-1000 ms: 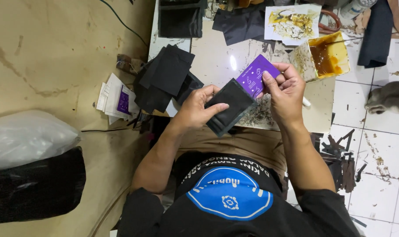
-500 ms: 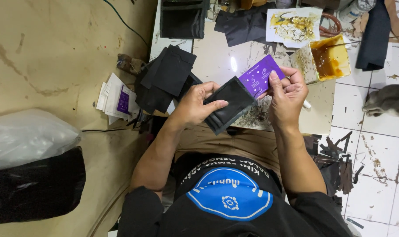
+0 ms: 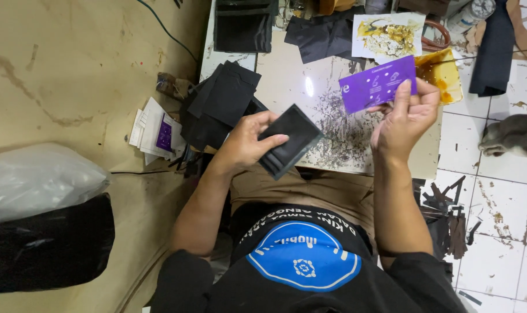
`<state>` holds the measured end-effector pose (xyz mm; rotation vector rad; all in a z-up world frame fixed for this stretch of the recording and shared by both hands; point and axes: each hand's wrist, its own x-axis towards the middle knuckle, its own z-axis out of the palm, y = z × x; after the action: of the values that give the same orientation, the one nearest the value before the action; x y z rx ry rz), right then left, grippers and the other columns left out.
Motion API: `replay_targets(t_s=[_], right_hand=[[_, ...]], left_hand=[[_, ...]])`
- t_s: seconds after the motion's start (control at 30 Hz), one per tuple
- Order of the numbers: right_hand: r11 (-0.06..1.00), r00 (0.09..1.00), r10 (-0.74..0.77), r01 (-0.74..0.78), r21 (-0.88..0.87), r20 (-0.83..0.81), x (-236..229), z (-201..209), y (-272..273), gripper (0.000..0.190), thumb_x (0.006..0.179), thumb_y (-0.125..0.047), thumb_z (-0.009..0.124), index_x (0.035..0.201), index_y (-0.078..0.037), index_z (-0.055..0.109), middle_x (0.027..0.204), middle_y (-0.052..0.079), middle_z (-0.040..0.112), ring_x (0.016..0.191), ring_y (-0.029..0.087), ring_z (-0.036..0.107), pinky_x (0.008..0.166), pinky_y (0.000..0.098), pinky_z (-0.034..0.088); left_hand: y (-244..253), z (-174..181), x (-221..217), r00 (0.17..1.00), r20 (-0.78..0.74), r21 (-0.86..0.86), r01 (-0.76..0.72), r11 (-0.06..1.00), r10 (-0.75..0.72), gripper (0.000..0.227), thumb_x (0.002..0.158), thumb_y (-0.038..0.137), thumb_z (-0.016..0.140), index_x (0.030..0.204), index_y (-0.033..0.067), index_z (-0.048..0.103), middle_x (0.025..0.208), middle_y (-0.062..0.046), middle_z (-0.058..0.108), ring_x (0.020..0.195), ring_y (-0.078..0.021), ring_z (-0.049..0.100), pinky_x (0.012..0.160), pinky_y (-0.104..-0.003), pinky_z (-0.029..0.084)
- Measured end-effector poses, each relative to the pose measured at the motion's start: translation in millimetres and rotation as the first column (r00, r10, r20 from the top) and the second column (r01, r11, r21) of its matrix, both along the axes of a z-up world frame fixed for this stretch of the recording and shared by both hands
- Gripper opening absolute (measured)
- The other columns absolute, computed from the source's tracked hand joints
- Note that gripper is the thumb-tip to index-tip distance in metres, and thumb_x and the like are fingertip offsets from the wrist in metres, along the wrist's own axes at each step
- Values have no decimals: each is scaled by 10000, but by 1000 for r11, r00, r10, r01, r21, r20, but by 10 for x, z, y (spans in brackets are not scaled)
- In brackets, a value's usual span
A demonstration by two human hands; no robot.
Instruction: Applying glue to leather pieces and assembling them to create a wallet or card holder.
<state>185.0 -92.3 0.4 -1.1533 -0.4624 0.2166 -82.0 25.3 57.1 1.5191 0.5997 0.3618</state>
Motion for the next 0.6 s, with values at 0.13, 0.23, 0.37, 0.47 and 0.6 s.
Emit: replay_targets(t_s=[0.13,0.23,0.37,0.47,0.6], right_hand=[[991,993,106,-100,-90,57,-212,164,117,227,1096,-71,534,1275,52,467,1022,245,683,788,273,767,670,342,725],[929,949,279,-227,-292,150,-344,353,131,275,1118,51,430,1393,48,427,1286,199,593,1081,241,689,825,231,687],[688,840,512,-275,-672,180,-275,261,48,619,1110,-25,546,1592,-24,157,1339,253,538,1182,278,617,1050,335,610],[632,775,547,-133,-763,317,-206,211,-96,700,1108,-77,648,1608,-36,160,1512,284,352,1235,305,579,1064,366,583],[509,628,696,-90,-856,348,-229,361,-257,871,1049,-425,660,1620,-30,134,1693,210,136,1485,355,422,1240,535,383]], left_hand=[[12,-122,63,999,2,91,-33,995,33,166,911,106,741,1072,125,706,812,-20,769,773,-79,637,744,-254,548],[-107,-53,149,993,-34,395,-89,914,111,124,944,145,716,1057,114,676,909,8,718,811,-113,673,682,-255,515],[-287,-155,289,997,68,906,-78,415,41,228,882,-79,740,1082,23,698,1093,-139,721,1050,-320,695,953,-409,604],[-445,-384,210,995,-99,944,91,318,7,367,840,137,830,1151,0,691,1246,-188,656,1213,-373,598,1042,-471,489],[-759,-531,104,979,-204,913,183,365,19,549,836,340,883,1240,27,682,1358,-193,649,1316,-337,560,1184,-453,445]])
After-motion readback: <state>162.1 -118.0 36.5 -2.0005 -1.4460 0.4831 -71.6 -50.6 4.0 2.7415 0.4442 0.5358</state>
